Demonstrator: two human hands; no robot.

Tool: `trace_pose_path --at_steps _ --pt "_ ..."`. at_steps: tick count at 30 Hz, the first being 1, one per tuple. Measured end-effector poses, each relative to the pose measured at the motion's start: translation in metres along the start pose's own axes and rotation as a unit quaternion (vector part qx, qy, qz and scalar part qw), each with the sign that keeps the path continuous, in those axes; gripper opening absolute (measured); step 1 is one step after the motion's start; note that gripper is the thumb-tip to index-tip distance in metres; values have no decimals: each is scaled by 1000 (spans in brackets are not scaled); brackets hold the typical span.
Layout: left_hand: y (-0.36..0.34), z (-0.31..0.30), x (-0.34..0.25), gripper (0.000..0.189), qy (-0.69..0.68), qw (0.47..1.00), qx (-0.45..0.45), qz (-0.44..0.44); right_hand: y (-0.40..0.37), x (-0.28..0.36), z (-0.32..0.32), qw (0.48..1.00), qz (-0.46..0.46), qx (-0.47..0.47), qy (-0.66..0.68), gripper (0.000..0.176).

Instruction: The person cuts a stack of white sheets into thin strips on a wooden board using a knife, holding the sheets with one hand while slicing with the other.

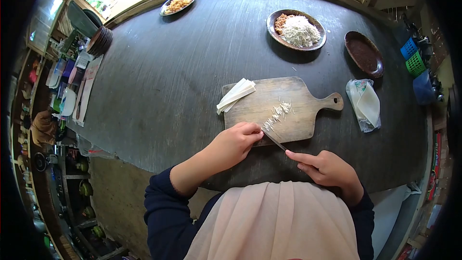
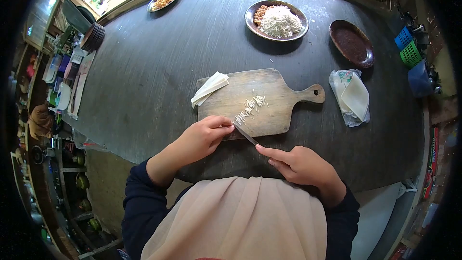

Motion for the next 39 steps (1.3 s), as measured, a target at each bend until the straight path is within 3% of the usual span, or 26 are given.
trace_pose_path --at_steps 15,24,30,39 --pt "0 2 1 31 9 1000 -5 3 1 3 -2 1000 5 -2 26 48" --pt "0 1 -1 30 14 1000 -3 6 4 5 -2 998 33 -28 -44 46" --pt "0 1 -1 28 15 1000 -4 5 -4 1 0 999 32 24 -20 46" --pt "0 0 1 33 14 1000 -12 7 -2 1 -4 1000 14 -20 -8 48"
Point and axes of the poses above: each hand's wrist, its own y-axis towards the middle knuckle, its own z-axis out of the palm, x = y × z, the point moved 10 cm from there along y, towards the middle knuckle, and after that the axes turned 14 degrees about x, right-handed, at the moved point
